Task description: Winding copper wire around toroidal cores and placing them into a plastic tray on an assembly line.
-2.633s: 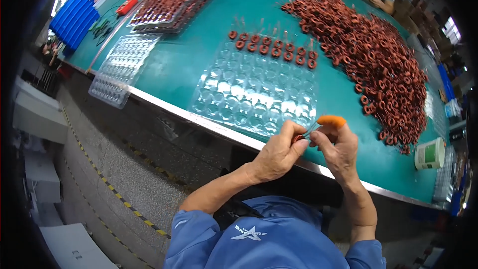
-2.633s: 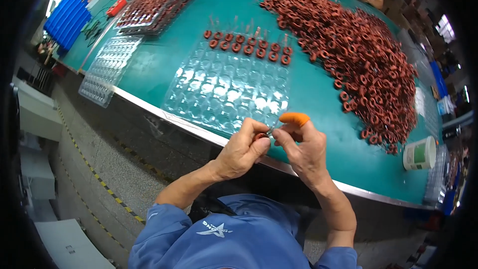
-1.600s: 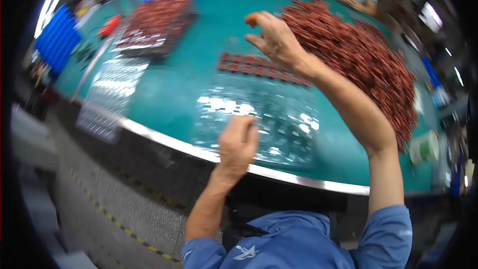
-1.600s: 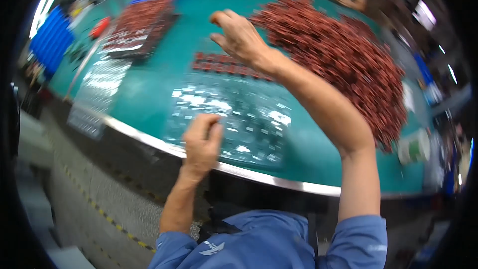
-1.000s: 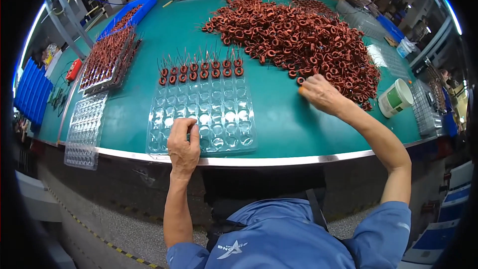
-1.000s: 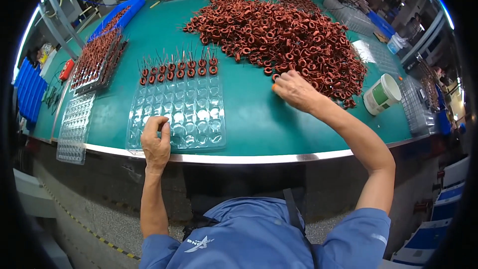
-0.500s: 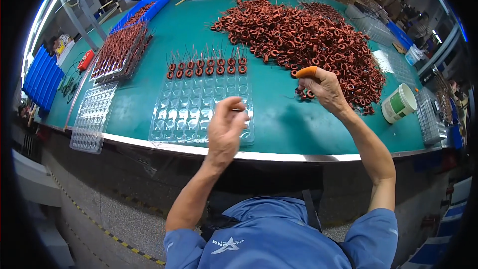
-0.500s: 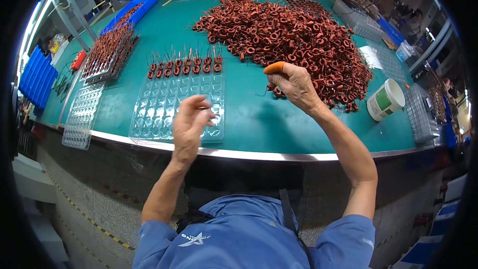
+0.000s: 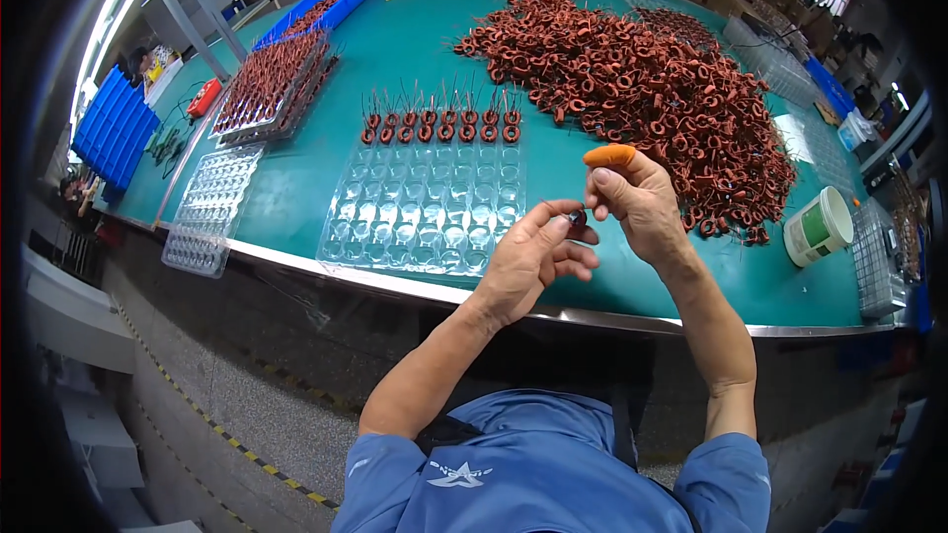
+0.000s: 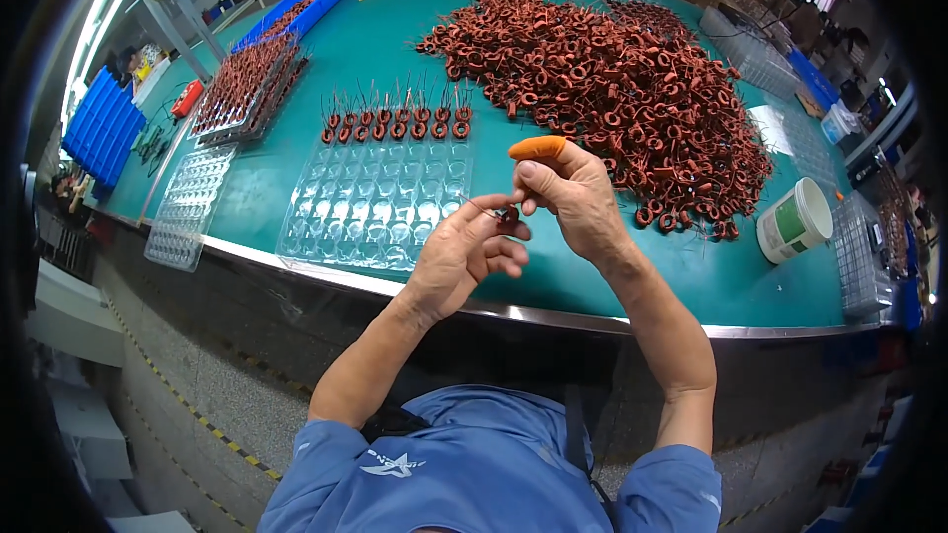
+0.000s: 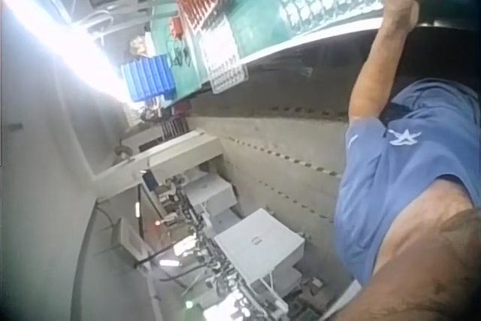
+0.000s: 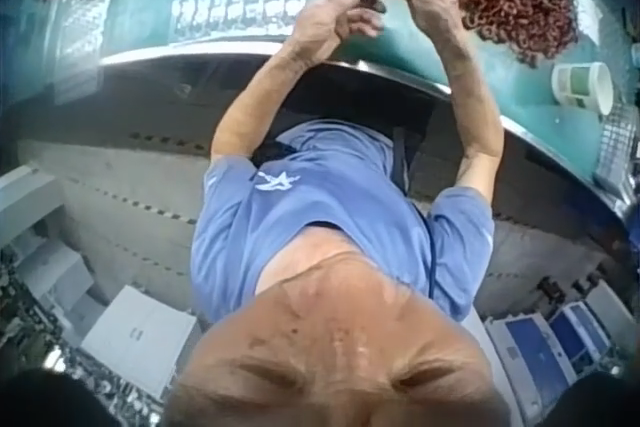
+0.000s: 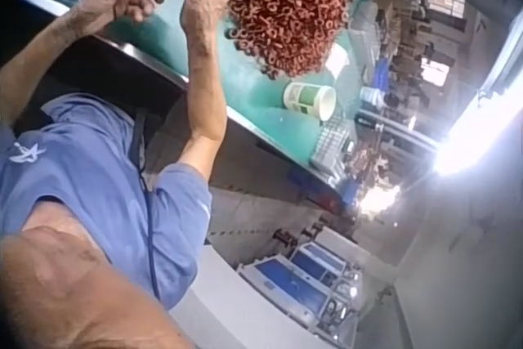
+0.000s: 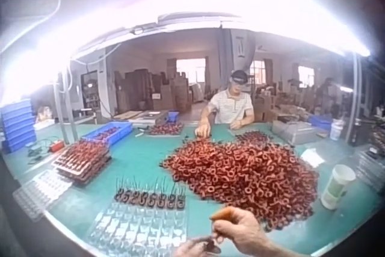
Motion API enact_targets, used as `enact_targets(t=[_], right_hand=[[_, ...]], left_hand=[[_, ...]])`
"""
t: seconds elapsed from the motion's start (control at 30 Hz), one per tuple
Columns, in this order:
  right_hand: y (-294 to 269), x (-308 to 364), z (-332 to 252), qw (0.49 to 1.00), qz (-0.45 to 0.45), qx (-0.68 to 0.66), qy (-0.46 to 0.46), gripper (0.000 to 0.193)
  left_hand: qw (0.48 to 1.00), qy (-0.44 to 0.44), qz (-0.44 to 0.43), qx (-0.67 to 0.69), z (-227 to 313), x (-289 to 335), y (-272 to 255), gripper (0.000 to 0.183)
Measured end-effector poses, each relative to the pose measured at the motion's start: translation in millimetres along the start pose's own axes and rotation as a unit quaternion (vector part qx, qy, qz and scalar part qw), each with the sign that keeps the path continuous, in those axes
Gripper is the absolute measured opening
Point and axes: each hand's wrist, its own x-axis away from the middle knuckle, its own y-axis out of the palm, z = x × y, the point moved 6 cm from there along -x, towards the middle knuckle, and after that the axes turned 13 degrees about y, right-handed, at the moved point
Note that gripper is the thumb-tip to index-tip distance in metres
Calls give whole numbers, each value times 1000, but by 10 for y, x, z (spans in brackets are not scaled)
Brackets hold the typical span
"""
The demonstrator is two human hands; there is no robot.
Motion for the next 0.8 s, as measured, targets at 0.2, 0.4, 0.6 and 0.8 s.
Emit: enact_targets(t=[0.2, 0.4, 0.6, 0.8], right_hand=[[74, -50, 24, 996, -10, 91, 17, 28], [59, 63, 93, 955, 81, 285, -24, 21], [-37, 183, 89, 980, 116, 151, -53, 19], [-32, 128, 25, 923, 134, 340, -120, 17]], left_hand=[[983, 76, 50, -160, 191, 16, -110, 30], [987, 17, -43, -156, 18, -2, -61, 27], [971, 100, -106, -188, 43, -45, 169, 26], [810, 331, -35, -484, 222, -3, 194, 32]])
